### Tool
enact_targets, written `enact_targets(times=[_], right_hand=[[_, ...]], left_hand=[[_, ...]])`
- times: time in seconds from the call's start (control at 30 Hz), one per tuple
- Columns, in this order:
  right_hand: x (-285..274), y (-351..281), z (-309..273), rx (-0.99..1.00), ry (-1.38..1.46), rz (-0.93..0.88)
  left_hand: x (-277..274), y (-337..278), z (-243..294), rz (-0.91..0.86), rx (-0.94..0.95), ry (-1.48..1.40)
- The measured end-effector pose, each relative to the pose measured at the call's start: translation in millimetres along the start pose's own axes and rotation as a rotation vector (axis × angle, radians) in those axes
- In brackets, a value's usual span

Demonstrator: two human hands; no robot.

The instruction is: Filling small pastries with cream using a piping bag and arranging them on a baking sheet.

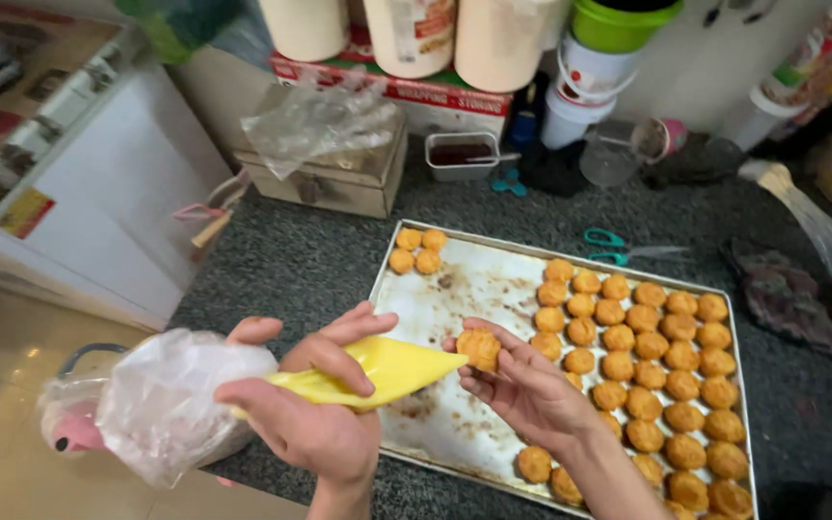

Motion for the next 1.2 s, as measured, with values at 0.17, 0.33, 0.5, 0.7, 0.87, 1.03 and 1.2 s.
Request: enact_targets(times=[0.17,0.33,0.5,0.7,0.87,1.03,1.2], right_hand=[[-13,-9,7,0.006,0.030,0.139],[-16,-14,16,-0.019,0.029,0.152],[-15,-20,22,-0.014,-0.001,0.152],[-15,-24,21,-0.016,-0.020,0.129],[-17,-24,22,-0.012,-0.004,0.161],[-17,-25,21,-0.006,-0.003,0.142],[-13,-24,20,-0.014,-0.008,0.086]], left_hand=[[12,-16,3,-0.030,0.057,0.046],[11,-29,-7,-0.046,0.162,0.097],[13,-42,-19,-0.210,0.338,-0.006],[-26,-31,-52,-0.776,0.290,-0.119],[-4,-45,-32,-0.584,0.191,0.101],[-19,-53,-43,-0.563,-0.037,0.061],[-5,-48,-22,-0.428,0.206,0.040]])
Point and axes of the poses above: each hand's wrist, its own y-axis towards the middle knuckle, its own x-axis out of the palm, z = x × y, the point moved 4 cm from there along y, towards the middle knuckle, and after that the axes turned 7 degrees about y, right-handed, at the moved point
